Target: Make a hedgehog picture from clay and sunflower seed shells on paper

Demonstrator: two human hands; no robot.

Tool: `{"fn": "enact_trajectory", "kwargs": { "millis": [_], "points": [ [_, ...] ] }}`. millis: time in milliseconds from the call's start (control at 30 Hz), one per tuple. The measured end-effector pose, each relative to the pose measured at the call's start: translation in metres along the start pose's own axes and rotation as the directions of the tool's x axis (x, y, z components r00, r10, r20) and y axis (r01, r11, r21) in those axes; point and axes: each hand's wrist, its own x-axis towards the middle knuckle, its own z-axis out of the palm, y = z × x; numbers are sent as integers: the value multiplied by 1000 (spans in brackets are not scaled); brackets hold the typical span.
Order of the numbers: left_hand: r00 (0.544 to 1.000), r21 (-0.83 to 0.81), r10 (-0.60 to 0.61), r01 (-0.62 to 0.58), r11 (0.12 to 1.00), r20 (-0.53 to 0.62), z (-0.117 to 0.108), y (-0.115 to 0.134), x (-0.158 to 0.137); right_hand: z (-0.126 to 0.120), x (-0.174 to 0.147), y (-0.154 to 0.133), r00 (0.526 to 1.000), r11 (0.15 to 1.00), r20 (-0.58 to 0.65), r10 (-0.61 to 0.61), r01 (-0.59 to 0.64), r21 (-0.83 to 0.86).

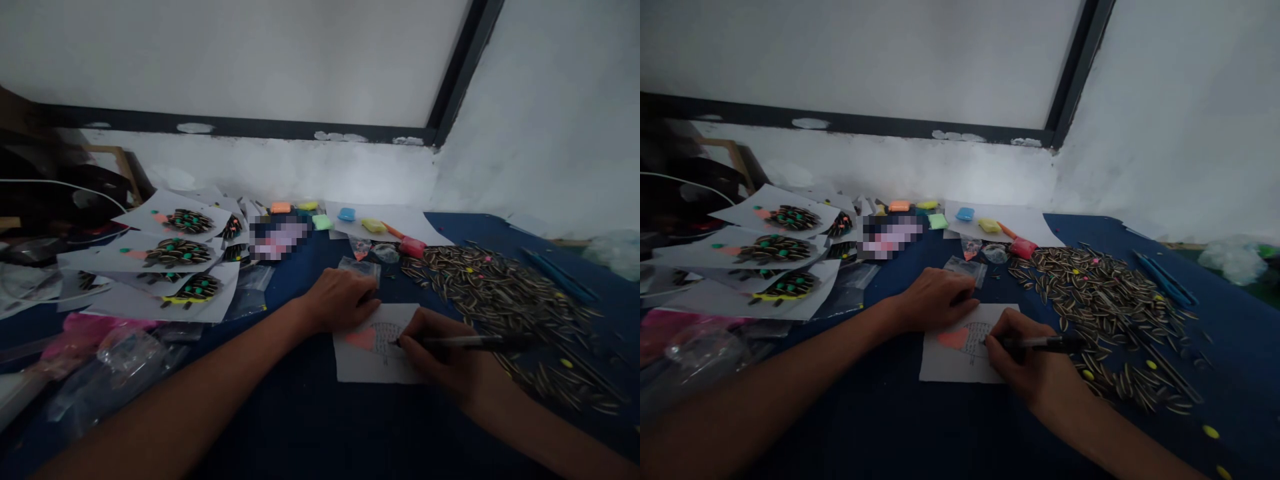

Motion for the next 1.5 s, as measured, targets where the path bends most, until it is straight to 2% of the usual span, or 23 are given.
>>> {"fn": "enact_trajectory", "kwargs": {
  "millis": [267, 767, 1500],
  "points": [
    [1000, -2, 3, -3, 1000, -3, 0, 0, 0, -5, -1, -9, 994, 1000, -112, -9, 6, -26],
    [1000, 11, -13, 13, 1000, 19, 0, 1, 0, -5, -2, -1, 1000, 1000, -17, 19, -19, -18],
    [999, 22, -7, 7, 1000, 34, -2, 1, 0, -4, -1, -4, 999, 999, -35, 33, -33, 14]
  ]
}}
